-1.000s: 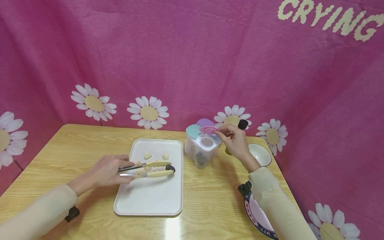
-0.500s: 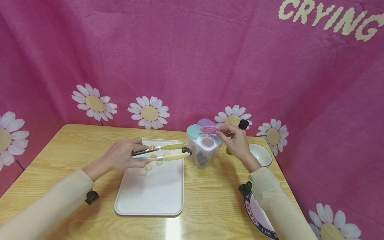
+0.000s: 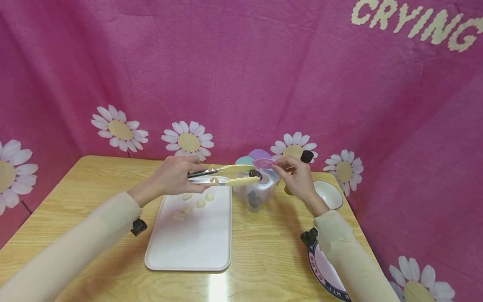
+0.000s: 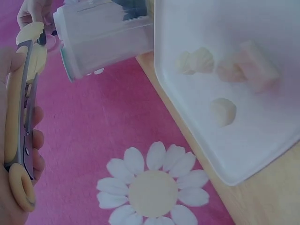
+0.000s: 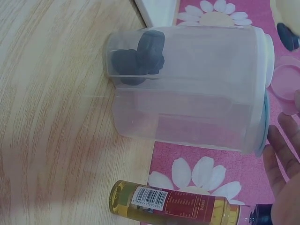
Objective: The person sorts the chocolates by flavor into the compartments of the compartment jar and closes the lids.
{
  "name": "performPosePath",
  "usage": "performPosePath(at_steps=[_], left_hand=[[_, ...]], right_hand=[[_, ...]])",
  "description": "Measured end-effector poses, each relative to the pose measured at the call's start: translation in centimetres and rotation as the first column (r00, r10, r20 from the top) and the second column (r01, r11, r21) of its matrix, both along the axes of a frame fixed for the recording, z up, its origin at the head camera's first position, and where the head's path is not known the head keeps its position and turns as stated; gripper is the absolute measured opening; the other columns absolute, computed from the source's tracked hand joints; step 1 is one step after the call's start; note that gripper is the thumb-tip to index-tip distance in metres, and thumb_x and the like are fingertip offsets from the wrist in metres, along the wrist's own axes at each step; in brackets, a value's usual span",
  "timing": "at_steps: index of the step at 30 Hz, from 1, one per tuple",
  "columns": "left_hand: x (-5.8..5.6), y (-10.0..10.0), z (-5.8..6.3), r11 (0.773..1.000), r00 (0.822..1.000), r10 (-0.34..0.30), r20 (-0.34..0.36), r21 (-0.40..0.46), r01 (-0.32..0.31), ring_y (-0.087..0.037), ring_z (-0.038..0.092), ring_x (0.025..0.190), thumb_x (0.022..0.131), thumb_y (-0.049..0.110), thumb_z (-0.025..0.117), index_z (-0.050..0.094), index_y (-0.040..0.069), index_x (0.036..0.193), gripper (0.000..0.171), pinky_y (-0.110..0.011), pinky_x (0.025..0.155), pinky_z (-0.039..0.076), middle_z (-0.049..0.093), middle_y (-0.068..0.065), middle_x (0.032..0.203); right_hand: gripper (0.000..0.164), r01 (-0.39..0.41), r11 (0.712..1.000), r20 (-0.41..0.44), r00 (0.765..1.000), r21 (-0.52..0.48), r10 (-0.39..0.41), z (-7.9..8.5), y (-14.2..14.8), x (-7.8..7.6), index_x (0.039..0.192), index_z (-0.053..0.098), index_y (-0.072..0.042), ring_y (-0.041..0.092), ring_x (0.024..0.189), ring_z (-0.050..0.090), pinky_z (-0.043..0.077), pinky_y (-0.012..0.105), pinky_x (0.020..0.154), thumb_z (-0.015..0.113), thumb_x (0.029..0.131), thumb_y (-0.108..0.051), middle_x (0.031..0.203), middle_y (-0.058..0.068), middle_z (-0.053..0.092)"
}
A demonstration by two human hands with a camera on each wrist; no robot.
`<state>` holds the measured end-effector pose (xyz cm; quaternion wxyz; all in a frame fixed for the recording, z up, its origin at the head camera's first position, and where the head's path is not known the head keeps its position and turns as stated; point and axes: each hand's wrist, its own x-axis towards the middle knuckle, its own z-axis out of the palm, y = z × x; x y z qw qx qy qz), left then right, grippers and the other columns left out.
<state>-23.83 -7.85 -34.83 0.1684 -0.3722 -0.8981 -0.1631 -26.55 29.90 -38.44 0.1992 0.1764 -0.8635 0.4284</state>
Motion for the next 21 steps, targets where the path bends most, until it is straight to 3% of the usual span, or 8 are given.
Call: performPosePath(at_steps=[3, 9, 21], left_hand=[[-0.5, 0.8, 0.4, 1.0, 1.0, -0.007, 0.001, -0.024, 0.007, -0.011, 0.043, 0.062, 0.082, 0.045, 0.083, 0.081, 0.02, 0.121, 0.047, -0.023, 0.056, 0.031, 0.057, 0.001, 0.078], [-0.9, 1.9, 0.6, 0.999, 1.0, -0.009, -0.005, -0.034, 0.009, -0.011, 0.045, 0.061, 0.081, 0.047, 0.082, 0.082, 0.021, 0.121, 0.047, -0.024, 0.055, 0.031, 0.061, 0.0, 0.08], [-1.5, 1.9, 0.1, 1.0, 0.999, 0.007, 0.036, -0.028, -0.006, -0.011, 0.045, 0.061, 0.081, 0.046, 0.083, 0.082, 0.019, 0.118, 0.046, -0.025, 0.055, 0.03, 0.06, 0.001, 0.077]], right_hand=[[0.015, 0.005, 1.0, 0.005, 1.0, -0.004, -0.005, 0.0, 0.1, 0.0, 0.107, 0.078, -0.003, -0.003, 0.077, 0.066, 0.056, 0.017, 0.069, 0.078, 0.095, -0.013, 0.095, 0.018, 0.076], [0.017, 0.01, 1.0, 0.005, 1.0, 0.004, -0.01, 0.1, 0.0, 0.1, 0.109, 0.078, -0.004, -0.004, 0.078, 0.066, 0.056, 0.016, 0.071, 0.078, 0.096, -0.015, 0.097, 0.018, 0.076], [0.016, 0.001, 1.0, -0.003, 1.0, 0.013, -0.001, 0.0, 0.1, 0.0, 0.109, 0.078, -0.004, -0.005, 0.08, 0.065, 0.056, 0.016, 0.072, 0.078, 0.095, -0.013, 0.098, 0.017, 0.076]])
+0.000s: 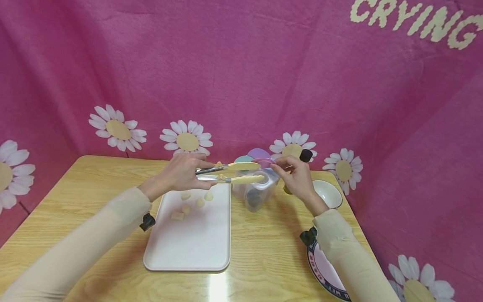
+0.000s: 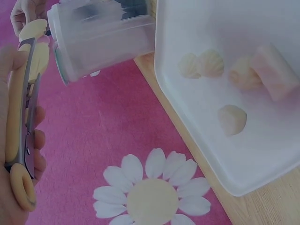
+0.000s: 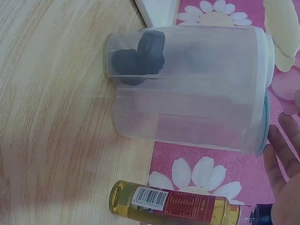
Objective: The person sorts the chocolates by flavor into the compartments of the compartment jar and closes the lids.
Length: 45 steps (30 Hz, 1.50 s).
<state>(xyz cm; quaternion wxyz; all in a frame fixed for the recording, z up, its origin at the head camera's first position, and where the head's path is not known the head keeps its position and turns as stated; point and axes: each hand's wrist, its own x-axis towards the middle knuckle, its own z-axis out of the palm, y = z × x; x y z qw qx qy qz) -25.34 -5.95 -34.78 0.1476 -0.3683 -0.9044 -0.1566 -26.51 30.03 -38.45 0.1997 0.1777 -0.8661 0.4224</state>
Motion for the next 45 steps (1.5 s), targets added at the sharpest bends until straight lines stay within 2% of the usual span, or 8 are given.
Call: performPosePath(at_steps=[5, 12, 18, 22, 27, 35, 39, 45], left_hand=[[0.3, -0.5, -0.1, 1.0, 1.0, 0.011, -0.016, -0.008, -0.011, -0.012, 0.045, 0.062, 0.081, 0.047, 0.082, 0.081, 0.02, 0.121, 0.048, -0.025, 0.057, 0.031, 0.059, 0.0, 0.078], [1.6, -2.4, -0.7, 0.996, 0.996, 0.085, 0.017, -0.011, -0.085, -0.017, 0.059, 0.075, 0.081, 0.053, 0.082, 0.079, 0.019, 0.126, 0.056, -0.026, 0.061, 0.039, 0.076, -0.007, 0.106], [2.8, -4.7, -1.6, 0.988, 0.987, 0.149, 0.064, 0.028, -0.151, -0.013, 0.052, 0.07, 0.078, 0.056, 0.084, 0.079, 0.012, 0.124, 0.064, -0.024, 0.061, 0.037, 0.072, -0.004, 0.097], [3.7, -6.7, -2.7, 0.979, 0.977, 0.203, 0.069, 0.023, -0.205, -0.014, 0.054, 0.072, 0.074, 0.059, 0.085, 0.077, 0.007, 0.124, 0.072, -0.026, 0.063, 0.041, 0.072, -0.006, 0.099], [4.6, -9.5, -4.0, 0.95, 0.945, 0.311, 0.104, -0.024, -0.31, -0.017, 0.055, 0.075, 0.074, 0.063, 0.084, 0.074, 0.006, 0.13, 0.081, -0.029, 0.064, 0.044, 0.071, -0.008, 0.099], [5.7, -15.1, -6.2, 0.883, 0.878, 0.467, 0.102, -0.01, -0.469, -0.02, 0.058, 0.071, 0.074, 0.062, 0.084, 0.074, 0.009, 0.127, 0.075, -0.031, 0.057, 0.041, 0.071, -0.01, 0.101], [5.9, -18.0, -7.2, 0.85, 0.844, 0.524, 0.114, -0.016, -0.526, -0.021, 0.059, 0.07, 0.075, 0.063, 0.083, 0.073, 0.008, 0.13, 0.079, -0.033, 0.055, 0.041, 0.072, -0.011, 0.104], [6.0, -21.2, -8.4, 0.808, 0.798, 0.589, 0.13, -0.077, -0.584, -0.026, 0.062, 0.075, 0.077, 0.067, 0.08, 0.07, 0.002, 0.133, 0.087, -0.04, 0.057, 0.043, 0.07, -0.015, 0.105]], right_hand=[[0.016, -0.004, 1.0, -0.006, 1.0, -0.007, 0.004, 0.0, 0.0, 0.0, 0.108, 0.077, -0.003, -0.005, 0.079, 0.066, 0.056, 0.017, 0.071, 0.078, 0.095, -0.012, 0.098, 0.016, 0.077], [0.016, -0.006, 1.0, -0.03, 1.0, 0.009, 0.006, 0.0, 0.0, 0.0, 0.107, 0.078, -0.003, -0.006, 0.078, 0.066, 0.056, 0.016, 0.071, 0.079, 0.093, -0.011, 0.097, 0.016, 0.078], [0.015, 0.0, 1.0, -0.039, 0.999, 0.019, 0.001, -0.1, 0.1, -0.1, 0.107, 0.078, -0.004, -0.007, 0.078, 0.065, 0.055, 0.015, 0.072, 0.079, 0.094, -0.011, 0.098, 0.017, 0.078], [0.016, 0.006, 1.0, -0.023, 1.0, 0.016, -0.006, -0.1, 0.1, 0.0, 0.108, 0.078, -0.005, -0.006, 0.079, 0.065, 0.055, 0.015, 0.073, 0.079, 0.094, -0.013, 0.099, 0.017, 0.078], [0.016, 0.004, 1.0, -0.012, 1.0, 0.007, -0.004, -0.1, 0.0, 0.0, 0.108, 0.078, -0.004, -0.004, 0.079, 0.065, 0.056, 0.017, 0.072, 0.079, 0.094, -0.013, 0.099, 0.016, 0.077], [0.016, -0.005, 1.0, -0.028, 1.0, 0.012, 0.006, -0.1, -0.1, 0.0, 0.107, 0.078, -0.003, -0.007, 0.08, 0.065, 0.056, 0.016, 0.072, 0.08, 0.093, -0.011, 0.098, 0.016, 0.077], [0.016, 0.0, 1.0, -0.031, 1.0, 0.013, 0.0, -0.1, -0.1, 0.0, 0.107, 0.078, -0.003, -0.008, 0.08, 0.064, 0.056, 0.016, 0.072, 0.08, 0.093, -0.011, 0.098, 0.015, 0.077], [0.017, 0.005, 1.0, 0.0, 1.0, -0.001, -0.005, -0.1, -0.1, 0.1, 0.108, 0.078, -0.004, -0.005, 0.081, 0.065, 0.055, 0.016, 0.073, 0.079, 0.094, -0.014, 0.098, 0.016, 0.077]])
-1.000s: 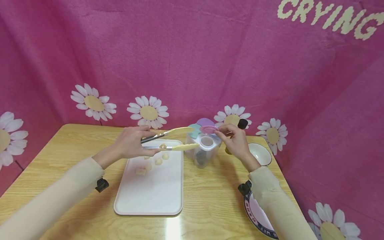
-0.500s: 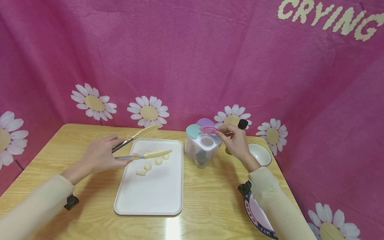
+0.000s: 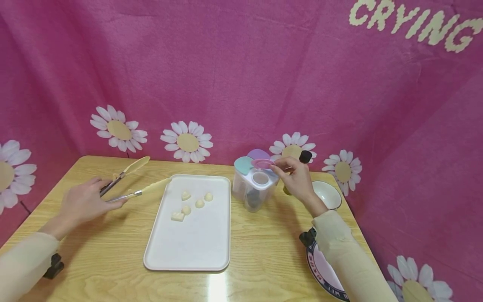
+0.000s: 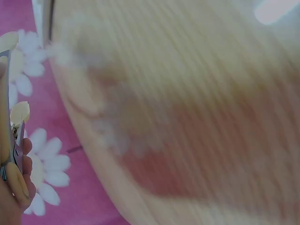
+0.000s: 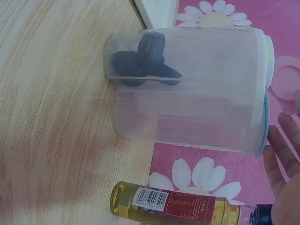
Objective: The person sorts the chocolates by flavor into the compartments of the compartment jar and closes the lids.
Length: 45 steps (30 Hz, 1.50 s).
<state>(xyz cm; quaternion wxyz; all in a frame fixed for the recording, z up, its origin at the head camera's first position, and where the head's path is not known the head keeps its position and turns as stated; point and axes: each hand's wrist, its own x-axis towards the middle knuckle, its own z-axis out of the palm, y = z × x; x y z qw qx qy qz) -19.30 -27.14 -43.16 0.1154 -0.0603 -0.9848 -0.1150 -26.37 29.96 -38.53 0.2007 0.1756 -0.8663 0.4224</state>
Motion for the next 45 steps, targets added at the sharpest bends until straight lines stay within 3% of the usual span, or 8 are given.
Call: performPosePath(at_steps=[7, 11, 15, 22, 31, 38, 42, 45], left_hand=[[0.4, -2.0, -1.1, 0.999, 0.999, 0.034, 0.019, -0.019, -0.034, -0.032, 0.063, 0.076, 0.076, 0.068, 0.079, 0.069, -0.004, 0.128, 0.089, -0.038, 0.055, 0.04, 0.069, -0.02, 0.107], [0.7, -2.6, -1.7, 0.999, 0.999, 0.02, 0.039, -0.043, -0.018, -0.028, 0.057, 0.068, 0.078, 0.069, 0.077, 0.07, -0.004, 0.119, 0.084, -0.037, 0.053, 0.037, 0.063, -0.015, 0.092], [1.0, -2.9, -2.3, 0.998, 0.999, 0.02, 0.041, -0.061, -0.018, -0.023, 0.05, 0.064, 0.079, 0.07, 0.076, 0.068, 0.004, 0.093, 0.067, -0.035, 0.053, 0.035, 0.054, -0.006, 0.079], [1.4, -3.5, -3.1, 0.998, 0.997, 0.034, 0.073, -0.053, -0.03, -0.023, 0.054, 0.065, 0.08, 0.074, 0.073, 0.071, 0.005, 0.101, 0.072, -0.037, 0.052, 0.036, 0.057, -0.005, 0.078], [1.5, -3.5, -3.7, 0.996, 0.997, 0.023, 0.071, -0.087, -0.016, -0.018, 0.048, 0.06, 0.082, 0.078, 0.07, 0.053, 0.018, 0.071, 0.064, -0.034, 0.049, 0.035, 0.049, 0.001, 0.068], [1.1, -3.1, -2.9, 0.996, 1.0, 0.007, -0.007, -0.09, -0.008, -0.024, 0.056, 0.064, 0.08, 0.076, 0.072, 0.069, 0.008, 0.084, 0.068, -0.035, 0.049, 0.038, 0.063, -0.009, 0.078], [0.3, -1.7, -1.0, 0.997, 1.0, 0.003, -0.029, -0.072, -0.005, -0.041, 0.07, 0.082, 0.085, 0.073, 0.07, 0.076, -0.002, 0.112, 0.079, -0.05, 0.06, 0.053, 0.074, -0.024, 0.103], [-0.4, 0.1, 0.6, 0.999, 1.0, 0.004, -0.022, -0.037, -0.005, -0.046, 0.072, 0.098, 0.091, 0.07, 0.066, 0.074, -0.002, 0.123, 0.079, -0.059, 0.073, 0.057, 0.074, -0.027, 0.117]], right_hand=[[0.018, 0.006, 1.0, 0.02, 1.0, -0.018, -0.006, -0.1, -0.1, 0.1, 0.11, 0.078, -0.004, -0.004, 0.082, 0.064, 0.054, 0.014, 0.073, 0.079, 0.094, -0.012, 0.1, 0.016, 0.077], [0.018, 0.016, 1.0, 0.02, 1.0, -0.011, -0.015, 0.1, -0.4, 0.2, 0.11, 0.077, -0.001, -0.005, 0.081, 0.063, 0.053, 0.014, 0.073, 0.078, 0.094, -0.009, 0.1, 0.018, 0.076], [0.017, -0.003, 1.0, 0.021, 1.0, -0.011, 0.003, 0.1, -0.2, 0.2, 0.11, 0.077, -0.003, -0.004, 0.082, 0.065, 0.054, 0.014, 0.073, 0.078, 0.095, -0.012, 0.099, 0.018, 0.076], [0.02, 0.001, 1.0, 0.06, 0.998, -0.025, 0.001, 0.2, -0.1, 0.4, 0.112, 0.077, -0.006, 0.001, 0.084, 0.065, 0.054, 0.015, 0.072, 0.078, 0.096, -0.019, 0.102, 0.015, 0.076], [0.019, -0.008, 1.0, 0.034, 0.999, -0.012, 0.009, 0.3, -0.1, 0.3, 0.111, 0.078, -0.006, -0.003, 0.084, 0.064, 0.054, 0.016, 0.074, 0.079, 0.095, -0.015, 0.1, 0.015, 0.076], [0.02, 0.001, 1.0, 0.063, 0.998, -0.017, 0.0, 0.4, -0.1, 0.4, 0.112, 0.077, -0.007, -0.001, 0.085, 0.065, 0.054, 0.015, 0.074, 0.078, 0.096, -0.02, 0.101, 0.015, 0.076], [0.019, 0.004, 1.0, 0.05, 0.999, -0.019, -0.003, 0.4, -0.1, 0.3, 0.111, 0.078, -0.007, -0.001, 0.084, 0.065, 0.055, 0.016, 0.074, 0.078, 0.096, -0.018, 0.1, 0.015, 0.076], [0.019, 0.005, 1.0, 0.042, 0.999, -0.019, -0.004, 0.3, -0.2, 0.3, 0.11, 0.078, -0.007, -0.001, 0.083, 0.066, 0.055, 0.016, 0.074, 0.079, 0.095, -0.019, 0.1, 0.016, 0.076]])
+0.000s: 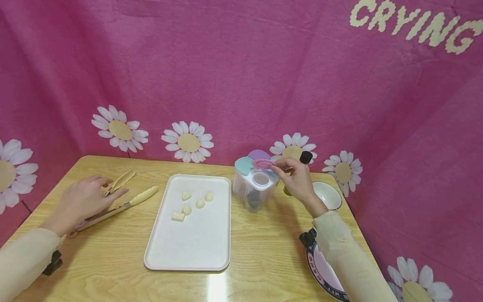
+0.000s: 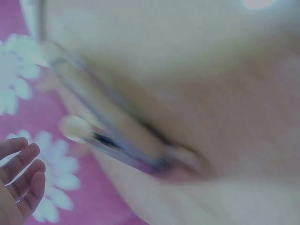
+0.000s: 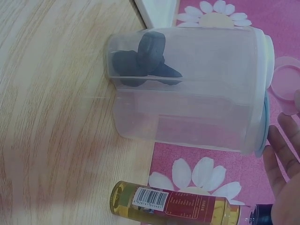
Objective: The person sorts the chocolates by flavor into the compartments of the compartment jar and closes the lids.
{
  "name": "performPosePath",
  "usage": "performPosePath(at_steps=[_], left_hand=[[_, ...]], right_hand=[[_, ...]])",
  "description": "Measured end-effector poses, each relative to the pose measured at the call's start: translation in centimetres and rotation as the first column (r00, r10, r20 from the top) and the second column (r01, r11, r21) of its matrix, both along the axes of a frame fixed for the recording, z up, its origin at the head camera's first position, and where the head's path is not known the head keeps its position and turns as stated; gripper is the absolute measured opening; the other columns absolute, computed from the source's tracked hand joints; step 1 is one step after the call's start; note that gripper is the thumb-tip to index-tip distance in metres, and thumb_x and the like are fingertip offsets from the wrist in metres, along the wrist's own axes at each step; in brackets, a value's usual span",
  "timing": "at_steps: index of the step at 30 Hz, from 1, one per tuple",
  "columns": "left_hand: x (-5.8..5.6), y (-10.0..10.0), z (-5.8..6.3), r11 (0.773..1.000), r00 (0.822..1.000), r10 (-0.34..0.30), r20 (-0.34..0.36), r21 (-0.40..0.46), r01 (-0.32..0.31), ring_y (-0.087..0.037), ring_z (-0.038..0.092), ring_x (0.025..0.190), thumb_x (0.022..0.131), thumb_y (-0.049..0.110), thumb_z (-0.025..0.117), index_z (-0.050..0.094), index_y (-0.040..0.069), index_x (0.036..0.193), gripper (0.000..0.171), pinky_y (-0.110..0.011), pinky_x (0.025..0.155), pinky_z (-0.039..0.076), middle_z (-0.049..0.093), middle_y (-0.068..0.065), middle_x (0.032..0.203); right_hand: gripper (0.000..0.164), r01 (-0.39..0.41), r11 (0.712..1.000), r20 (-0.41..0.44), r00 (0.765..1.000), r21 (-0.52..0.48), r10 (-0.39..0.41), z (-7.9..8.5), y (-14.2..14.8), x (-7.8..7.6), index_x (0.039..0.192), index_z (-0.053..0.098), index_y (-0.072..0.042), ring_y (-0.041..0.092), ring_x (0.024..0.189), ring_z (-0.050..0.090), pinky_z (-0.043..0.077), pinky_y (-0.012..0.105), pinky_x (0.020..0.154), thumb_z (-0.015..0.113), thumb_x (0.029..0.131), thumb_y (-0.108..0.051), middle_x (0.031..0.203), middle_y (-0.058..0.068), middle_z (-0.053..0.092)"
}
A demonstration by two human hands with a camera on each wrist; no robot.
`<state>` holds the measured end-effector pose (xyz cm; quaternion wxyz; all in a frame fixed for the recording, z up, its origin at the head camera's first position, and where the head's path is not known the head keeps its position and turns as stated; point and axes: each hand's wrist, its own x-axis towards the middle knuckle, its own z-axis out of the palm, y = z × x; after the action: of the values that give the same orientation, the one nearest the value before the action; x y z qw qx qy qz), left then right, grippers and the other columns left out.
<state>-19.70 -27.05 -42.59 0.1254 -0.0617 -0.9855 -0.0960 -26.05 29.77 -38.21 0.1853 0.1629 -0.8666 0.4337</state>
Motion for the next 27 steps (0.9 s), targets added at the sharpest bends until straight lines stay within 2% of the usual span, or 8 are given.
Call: performPosePath(at_steps=[2, 6, 11, 17, 21, 27], left_hand=[[-0.7, 1.7, 0.9, 0.999, 1.0, -0.017, -0.012, 0.037, 0.018, -0.044, 0.072, 0.101, 0.095, 0.066, 0.063, 0.073, 0.0, 0.125, 0.073, -0.059, 0.078, 0.058, 0.075, -0.024, 0.119], [-2.3, 5.8, 2.2, 0.988, 0.994, -0.075, -0.084, 0.129, 0.085, -0.034, 0.073, 0.088, 0.098, 0.055, 0.065, 0.076, 0.004, 0.122, 0.057, -0.048, 0.07, 0.057, 0.08, -0.017, 0.11], [-3.6, 11.6, 3.1, 0.949, 0.976, -0.174, -0.132, 0.244, 0.202, -0.027, 0.072, 0.083, 0.099, 0.048, 0.069, 0.078, 0.006, 0.118, 0.046, -0.038, 0.069, 0.054, 0.081, -0.012, 0.102], [-4.5, 17.9, 3.4, 0.858, 0.931, -0.318, -0.178, 0.363, 0.363, -0.022, 0.072, 0.086, 0.099, 0.039, 0.072, 0.079, 0.011, 0.116, 0.034, -0.035, 0.075, 0.056, 0.08, -0.005, 0.101], [-5.1, 21.5, 3.1, 0.8, 0.898, -0.368, -0.243, 0.408, 0.439, -0.023, 0.074, 0.092, 0.098, 0.038, 0.073, 0.08, 0.013, 0.111, 0.029, -0.038, 0.08, 0.059, 0.081, -0.002, 0.102], [-5.9, 26.5, 3.1, 0.695, 0.84, -0.435, -0.324, 0.472, 0.543, -0.022, 0.074, 0.103, 0.097, 0.033, 0.075, 0.079, 0.012, 0.113, 0.027, -0.039, 0.088, 0.061, 0.079, -0.003, 0.106]], right_hand=[[0.019, 0.003, 1.0, -0.003, 1.0, -0.004, -0.003, 0.0, 0.1, 0.0, 0.11, 0.078, -0.007, -0.001, 0.083, 0.066, 0.055, 0.016, 0.074, 0.079, 0.095, -0.019, 0.099, 0.015, 0.076], [0.018, 0.006, 1.0, -0.012, 1.0, 0.005, -0.006, 0.0, 0.2, 0.0, 0.11, 0.078, -0.007, 0.0, 0.082, 0.066, 0.056, 0.016, 0.074, 0.079, 0.095, -0.018, 0.099, 0.015, 0.077], [0.018, -0.004, 1.0, -0.014, 1.0, 0.012, 0.005, -0.1, 0.2, 0.0, 0.11, 0.078, -0.006, -0.001, 0.081, 0.067, 0.056, 0.016, 0.075, 0.079, 0.095, -0.017, 0.101, 0.016, 0.078], [0.019, -0.006, 1.0, 0.01, 1.0, -0.009, 0.006, 0.1, 0.0, 0.2, 0.111, 0.078, -0.007, 0.002, 0.084, 0.067, 0.056, 0.017, 0.075, 0.078, 0.096, -0.019, 0.102, 0.016, 0.077], [0.02, -0.001, 1.0, 0.015, 1.0, -0.01, 0.001, 0.2, -0.1, 0.4, 0.111, 0.078, -0.006, 0.003, 0.083, 0.067, 0.055, 0.015, 0.075, 0.078, 0.096, -0.019, 0.103, 0.016, 0.077], [0.017, -0.014, 1.0, -0.013, 1.0, -0.008, 0.014, 0.0, 0.0, 0.3, 0.109, 0.078, -0.005, 0.001, 0.082, 0.069, 0.055, 0.013, 0.075, 0.079, 0.095, -0.016, 0.102, 0.017, 0.078]])
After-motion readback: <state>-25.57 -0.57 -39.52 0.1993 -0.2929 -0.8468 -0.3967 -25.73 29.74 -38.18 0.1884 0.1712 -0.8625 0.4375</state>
